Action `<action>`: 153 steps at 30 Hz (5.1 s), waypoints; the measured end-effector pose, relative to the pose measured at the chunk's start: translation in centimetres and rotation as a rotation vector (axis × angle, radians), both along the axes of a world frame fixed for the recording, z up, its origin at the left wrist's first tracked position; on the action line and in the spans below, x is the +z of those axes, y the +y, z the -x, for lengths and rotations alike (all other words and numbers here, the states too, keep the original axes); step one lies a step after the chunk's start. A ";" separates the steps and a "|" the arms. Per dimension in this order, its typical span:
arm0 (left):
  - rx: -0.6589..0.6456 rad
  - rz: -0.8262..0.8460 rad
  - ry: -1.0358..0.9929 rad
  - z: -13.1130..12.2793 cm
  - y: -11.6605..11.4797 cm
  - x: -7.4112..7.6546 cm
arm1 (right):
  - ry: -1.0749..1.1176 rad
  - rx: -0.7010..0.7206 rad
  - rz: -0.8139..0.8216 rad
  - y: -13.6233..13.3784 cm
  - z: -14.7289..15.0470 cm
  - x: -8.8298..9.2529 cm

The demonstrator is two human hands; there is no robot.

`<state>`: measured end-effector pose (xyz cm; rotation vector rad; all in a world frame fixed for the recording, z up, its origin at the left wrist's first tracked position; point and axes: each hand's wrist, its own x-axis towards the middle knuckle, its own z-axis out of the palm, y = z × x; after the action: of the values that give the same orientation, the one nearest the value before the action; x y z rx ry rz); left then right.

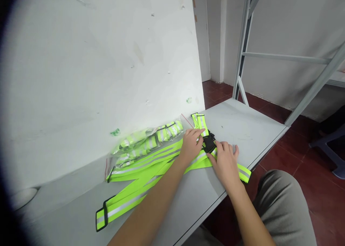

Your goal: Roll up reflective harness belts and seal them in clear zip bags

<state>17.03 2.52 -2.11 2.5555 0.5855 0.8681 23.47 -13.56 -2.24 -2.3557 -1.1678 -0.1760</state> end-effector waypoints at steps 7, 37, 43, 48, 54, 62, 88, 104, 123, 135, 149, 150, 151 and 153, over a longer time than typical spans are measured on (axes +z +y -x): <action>0.083 -0.134 0.041 0.0 -0.1 -0.5 | -0.163 0.023 0.097 -7.5 -1.5 -0.4; -0.378 -0.061 0.339 4.2 -6.0 0.9 | 0.128 0.224 -0.553 -6.1 -2.2 5.9; -0.343 0.155 0.189 4.5 -5.9 1.1 | 0.523 0.269 -0.447 0.3 -3.9 6.5; -0.307 0.493 0.048 4.6 -5.5 1.5 | 0.625 0.262 -0.173 5.1 -5.8 4.8; -0.201 0.613 -0.032 4.1 -4.6 0.9 | 0.660 0.322 0.110 5.1 -7.1 3.4; -0.267 0.152 0.030 4.1 -5.0 0.8 | 0.515 0.138 0.237 4.8 -6.9 2.1; -0.276 0.178 0.226 4.5 -5.1 2.0 | 0.827 0.378 -0.140 17.6 -12.0 2.4; -0.244 0.157 0.191 4.1 -5.0 1.6 | 0.965 0.578 -0.045 13.0 -10.4 13.7; -0.204 0.507 0.036 3.9 -4.3 1.3 | -0.135 0.587 -0.046 -1.0 -4.9 8.7; -0.171 0.541 0.045 3.9 -4.4 1.3 | -0.275 0.683 0.102 -6.3 -4.4 3.8; -0.202 0.365 0.075 4.3 -4.9 1.4 | 0.424 0.435 0.129 -1.6 -6.2 4.7; -0.192 0.376 0.071 4.3 -4.9 1.4 | 0.457 0.442 0.158 -1.2 -6.2 4.9; -0.181 0.388 0.067 4.3 -4.9 1.4 | 0.487 0.459 0.188 -0.9 -6.3 5.1; -0.162 0.406 0.052 4.2 -4.8 1.4 | 0.559 0.494 0.240 -0.4 -6.3 5.5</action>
<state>12.82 -2.33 -0.70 2.2233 0.5018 0.5612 29.79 -13.97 3.30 -2.0112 -1.4720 0.7742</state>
